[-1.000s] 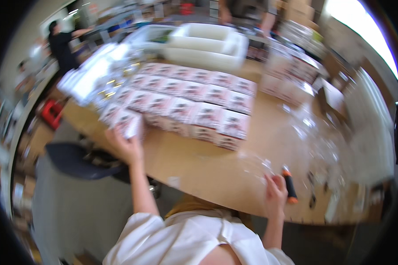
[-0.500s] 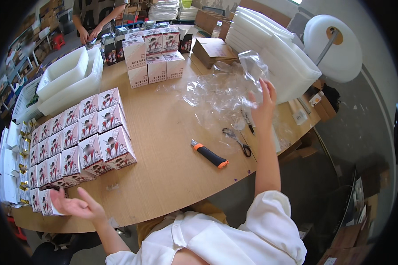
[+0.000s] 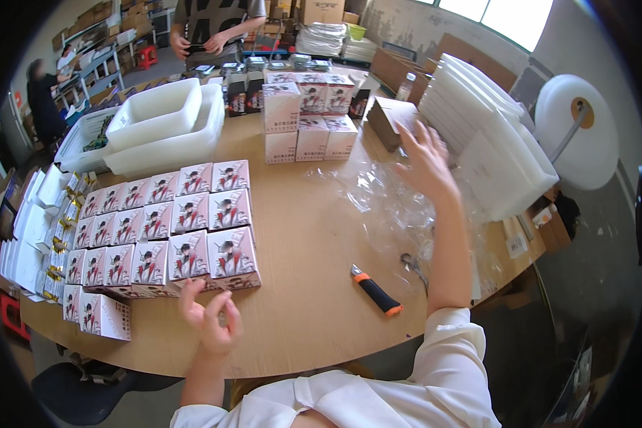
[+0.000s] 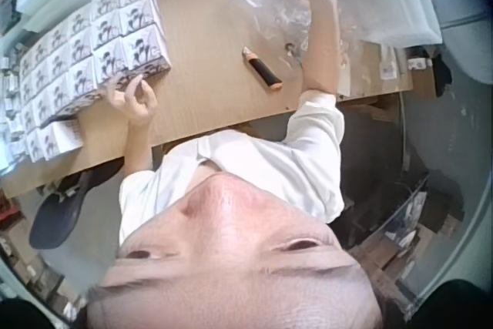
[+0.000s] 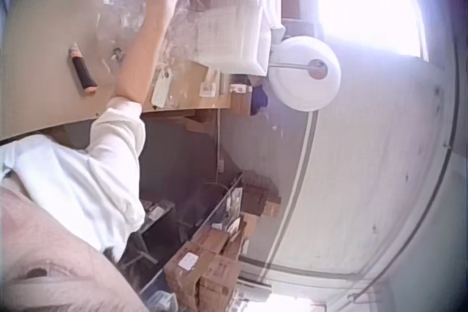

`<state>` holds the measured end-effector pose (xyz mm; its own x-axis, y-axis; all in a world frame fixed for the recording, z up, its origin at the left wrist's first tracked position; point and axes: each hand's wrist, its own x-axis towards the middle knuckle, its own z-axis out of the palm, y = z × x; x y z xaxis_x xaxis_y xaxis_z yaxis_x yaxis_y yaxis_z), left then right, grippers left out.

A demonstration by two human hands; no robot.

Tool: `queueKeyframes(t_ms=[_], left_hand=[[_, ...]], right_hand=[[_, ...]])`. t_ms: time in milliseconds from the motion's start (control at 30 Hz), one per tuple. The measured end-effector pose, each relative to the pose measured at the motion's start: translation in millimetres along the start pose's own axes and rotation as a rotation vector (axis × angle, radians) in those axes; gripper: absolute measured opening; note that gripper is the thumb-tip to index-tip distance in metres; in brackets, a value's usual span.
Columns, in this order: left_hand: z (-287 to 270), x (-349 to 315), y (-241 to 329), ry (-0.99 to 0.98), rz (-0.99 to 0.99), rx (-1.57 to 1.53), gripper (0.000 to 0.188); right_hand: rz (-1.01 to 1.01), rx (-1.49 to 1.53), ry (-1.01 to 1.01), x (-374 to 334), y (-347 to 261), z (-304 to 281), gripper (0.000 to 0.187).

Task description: The person wraps small printed boxes in clear plastic film using a utility knife to cut the film and hands to seal the edges. The wrapped boxes are stacked on the table as the task proceeds.

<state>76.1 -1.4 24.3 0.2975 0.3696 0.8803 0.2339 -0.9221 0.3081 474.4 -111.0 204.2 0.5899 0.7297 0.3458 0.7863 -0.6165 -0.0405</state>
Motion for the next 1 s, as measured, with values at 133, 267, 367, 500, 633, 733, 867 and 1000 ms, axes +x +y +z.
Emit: queueKeyframes(t_ms=[133, 267, 367, 500, 633, 733, 867, 1000], left_hand=[[8, -10, 4, 0.062, 0.002, -0.061, 0.027], [8, -12, 2, 0.071, 0.098, -0.036, 0.02], [5, -14, 0, 0.052, 0.075, -0.021, 0.021], [0, -10, -1, -0.005, 0.079, -0.03, 0.024], [0, -11, 0, 0.08, 0.029, -0.085, 0.025], [-2, -7, 0, 0.123, 0.057, -0.118, 0.024], [-8, -5, 5, 0.047, -0.029, -0.223, 0.029], [-16, 10, 32, -0.17, -0.243, -0.526, 0.025]], right_hand=[[-0.192, 0.601, 0.253, 89, -99, 86, 0.095], [0.048, 0.706, 0.313, 154, -169, 141, 0.122], [0.278, 0.592, 0.301, 174, -205, 155, 0.126], [0.351, 0.717, 0.316, 182, -199, 164, 0.127], [0.145, 0.817, 0.413, 129, -179, 142, 0.118], [-0.183, 1.223, 0.425, 39, -156, 118, 0.124], [-0.277, 1.257, 0.219, -116, -121, 94, 0.129], [-0.196, 1.312, -0.018, -236, -103, 103, 0.123]])
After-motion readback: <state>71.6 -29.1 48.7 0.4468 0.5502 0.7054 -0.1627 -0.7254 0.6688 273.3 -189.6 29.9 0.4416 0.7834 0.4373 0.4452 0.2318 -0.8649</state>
